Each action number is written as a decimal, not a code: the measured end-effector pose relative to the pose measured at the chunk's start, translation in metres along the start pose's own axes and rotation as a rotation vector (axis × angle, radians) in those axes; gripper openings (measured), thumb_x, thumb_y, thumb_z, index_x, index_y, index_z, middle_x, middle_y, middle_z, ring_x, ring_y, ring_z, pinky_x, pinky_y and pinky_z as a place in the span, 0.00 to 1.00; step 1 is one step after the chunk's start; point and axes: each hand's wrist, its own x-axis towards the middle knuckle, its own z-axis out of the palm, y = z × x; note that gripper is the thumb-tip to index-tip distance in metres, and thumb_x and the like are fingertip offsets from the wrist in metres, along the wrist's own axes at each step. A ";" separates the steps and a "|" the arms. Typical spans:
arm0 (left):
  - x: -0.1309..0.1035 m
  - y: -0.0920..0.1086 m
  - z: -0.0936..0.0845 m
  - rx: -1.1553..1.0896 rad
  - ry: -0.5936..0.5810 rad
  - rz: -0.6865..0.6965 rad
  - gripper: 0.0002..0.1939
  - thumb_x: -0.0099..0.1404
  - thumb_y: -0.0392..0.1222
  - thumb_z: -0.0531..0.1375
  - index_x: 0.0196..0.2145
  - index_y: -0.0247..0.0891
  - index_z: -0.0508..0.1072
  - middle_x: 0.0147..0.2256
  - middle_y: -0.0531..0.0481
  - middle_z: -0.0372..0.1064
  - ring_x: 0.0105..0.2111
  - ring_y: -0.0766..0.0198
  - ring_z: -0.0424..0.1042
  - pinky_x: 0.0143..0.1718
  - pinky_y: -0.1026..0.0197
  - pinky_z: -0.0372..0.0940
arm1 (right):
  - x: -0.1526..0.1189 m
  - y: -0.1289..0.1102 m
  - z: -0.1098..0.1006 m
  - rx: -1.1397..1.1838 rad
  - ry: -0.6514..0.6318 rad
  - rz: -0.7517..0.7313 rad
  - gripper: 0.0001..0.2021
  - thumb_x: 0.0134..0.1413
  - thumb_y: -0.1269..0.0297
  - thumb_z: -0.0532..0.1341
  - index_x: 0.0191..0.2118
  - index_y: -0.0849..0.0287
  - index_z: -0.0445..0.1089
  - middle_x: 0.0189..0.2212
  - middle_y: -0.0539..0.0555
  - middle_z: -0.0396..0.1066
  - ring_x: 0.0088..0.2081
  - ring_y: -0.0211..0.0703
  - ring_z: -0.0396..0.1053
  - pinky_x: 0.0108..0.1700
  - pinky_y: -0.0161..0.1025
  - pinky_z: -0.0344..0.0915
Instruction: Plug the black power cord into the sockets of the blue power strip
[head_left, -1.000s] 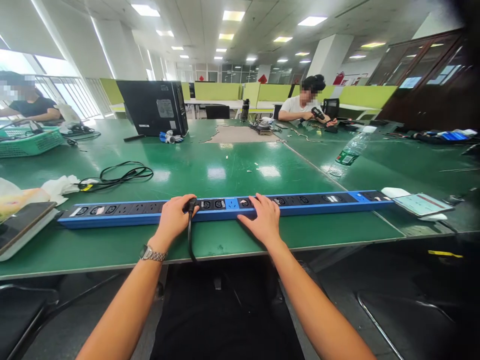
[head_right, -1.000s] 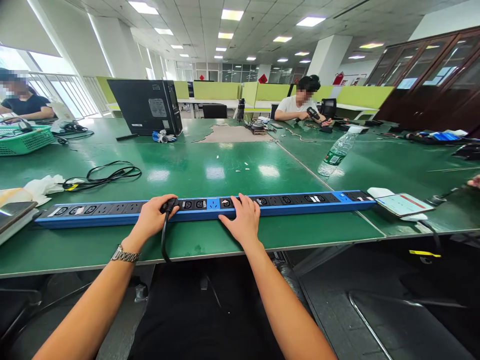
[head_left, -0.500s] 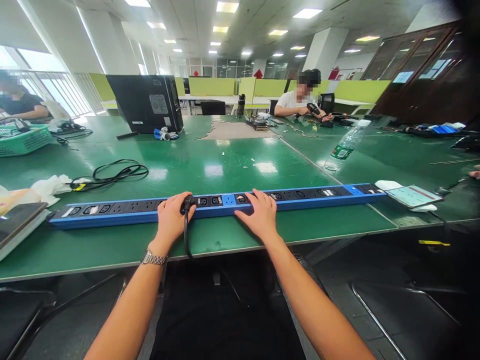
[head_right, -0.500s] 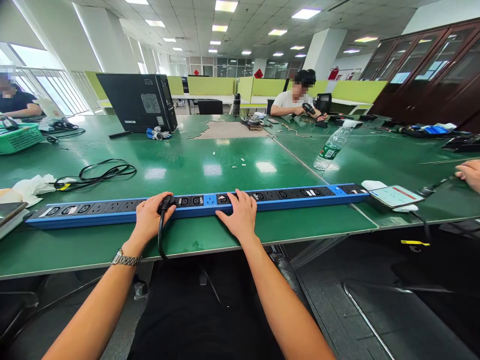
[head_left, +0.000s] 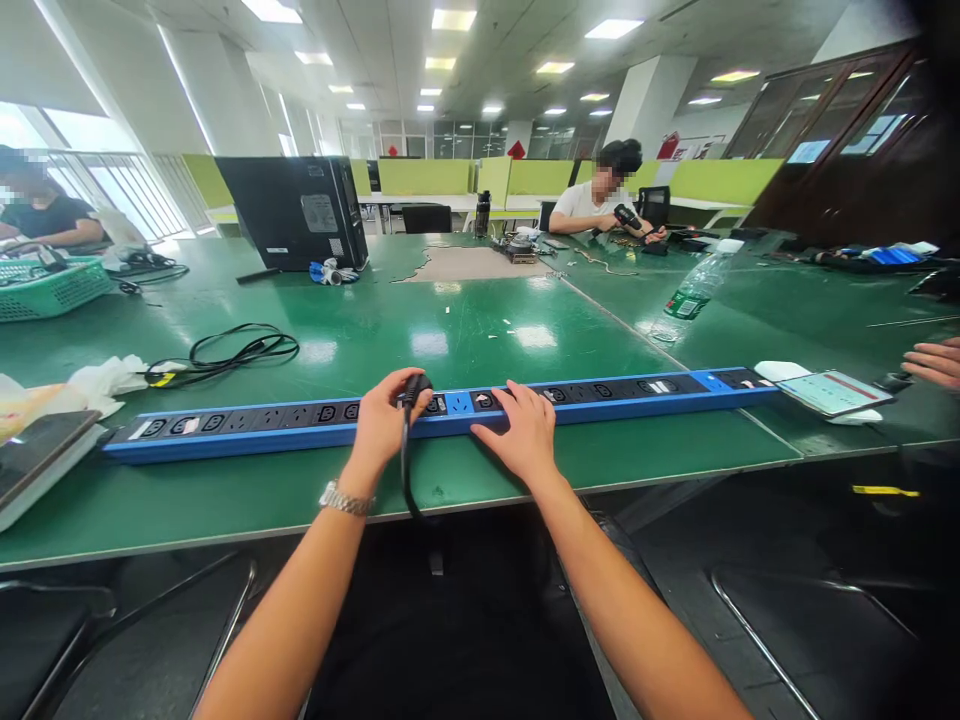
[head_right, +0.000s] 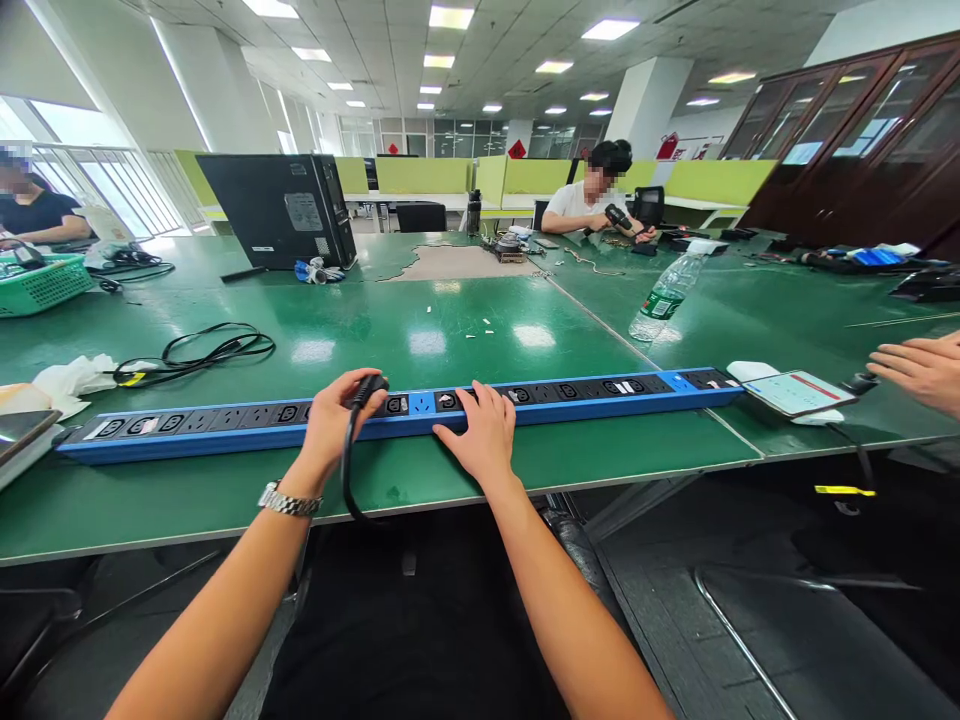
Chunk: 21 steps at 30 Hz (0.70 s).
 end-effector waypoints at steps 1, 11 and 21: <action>0.002 0.001 0.009 0.030 -0.028 0.021 0.16 0.59 0.45 0.64 0.45 0.37 0.75 0.40 0.46 0.77 0.40 0.58 0.76 0.45 0.57 0.69 | 0.000 0.000 0.000 -0.002 0.000 -0.003 0.27 0.52 0.46 0.63 0.54 0.55 0.69 0.59 0.62 0.64 0.60 0.58 0.59 0.61 0.58 0.48; 0.003 0.012 0.049 0.528 -0.161 0.041 0.16 0.64 0.43 0.62 0.49 0.42 0.74 0.40 0.45 0.79 0.40 0.53 0.76 0.45 0.53 0.66 | -0.001 -0.001 -0.001 -0.001 -0.011 -0.008 0.27 0.50 0.49 0.64 0.54 0.56 0.70 0.59 0.62 0.65 0.60 0.58 0.59 0.62 0.57 0.49; -0.015 0.007 0.057 0.731 -0.154 0.215 0.23 0.68 0.44 0.57 0.59 0.39 0.63 0.53 0.43 0.72 0.56 0.55 0.68 0.58 0.50 0.57 | -0.001 -0.002 0.001 0.071 0.020 -0.010 0.23 0.51 0.52 0.63 0.52 0.55 0.71 0.58 0.58 0.67 0.60 0.56 0.59 0.63 0.58 0.45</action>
